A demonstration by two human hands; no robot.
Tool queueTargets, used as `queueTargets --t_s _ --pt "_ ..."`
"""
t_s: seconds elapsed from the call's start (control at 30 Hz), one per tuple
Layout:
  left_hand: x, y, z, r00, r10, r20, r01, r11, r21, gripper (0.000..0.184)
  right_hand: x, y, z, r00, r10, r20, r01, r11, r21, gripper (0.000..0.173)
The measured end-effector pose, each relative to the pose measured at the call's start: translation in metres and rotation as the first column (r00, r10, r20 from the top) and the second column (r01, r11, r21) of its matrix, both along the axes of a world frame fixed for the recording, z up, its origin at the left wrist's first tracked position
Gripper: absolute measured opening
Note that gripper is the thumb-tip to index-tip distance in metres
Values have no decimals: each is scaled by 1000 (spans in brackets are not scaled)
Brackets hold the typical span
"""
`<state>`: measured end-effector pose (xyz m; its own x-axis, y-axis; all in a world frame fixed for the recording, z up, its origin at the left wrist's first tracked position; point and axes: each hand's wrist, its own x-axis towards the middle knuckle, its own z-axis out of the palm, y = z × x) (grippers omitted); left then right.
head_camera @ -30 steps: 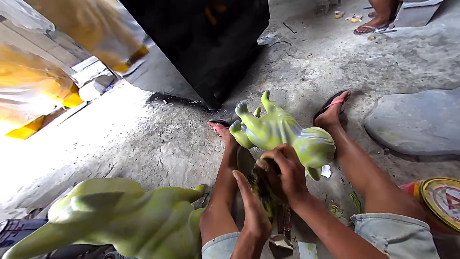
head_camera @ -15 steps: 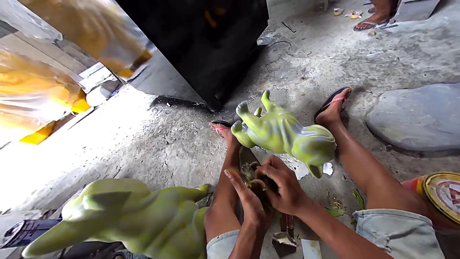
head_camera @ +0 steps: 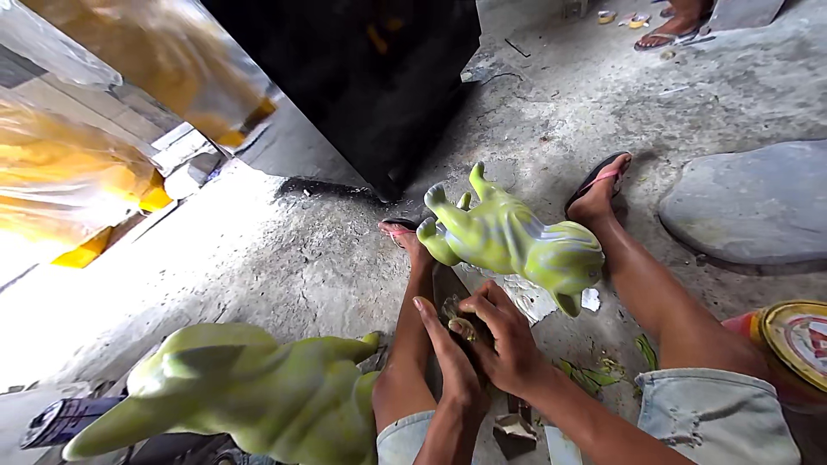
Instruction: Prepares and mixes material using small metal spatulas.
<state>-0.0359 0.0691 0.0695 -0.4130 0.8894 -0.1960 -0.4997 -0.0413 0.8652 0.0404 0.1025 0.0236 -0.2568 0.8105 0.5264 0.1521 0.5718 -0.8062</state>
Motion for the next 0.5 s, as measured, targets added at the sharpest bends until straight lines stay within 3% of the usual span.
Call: queueTargets --t_s 0.07,0.17,0.2,0.3,0.4,0.5 --pt "-1 -3 0 996 -59 73 57 998 36 84 9 12 2 1000 27 -4 -27 998 48 31" --pt "3 -3 7 995 -59 83 64 996 -57 90 14 16 6 932 -279 232 255 958 131 20" --pt "5 -2 7 997 -50 62 55 995 -82 89 13 13 5 910 -314 271 287 948 134 18" --pt "5 2 -5 991 -49 123 62 993 -102 88 15 10 -7 922 -248 298 224 968 112 19" --pt "8 2 -12 964 -50 260 91 984 -151 91 18 10 -26 962 -74 263 82 996 -21 22" --pt "11 6 -13 976 -2 220 37 987 -157 85 16 -2 -27 985 -23 169 46 990 -132 37"
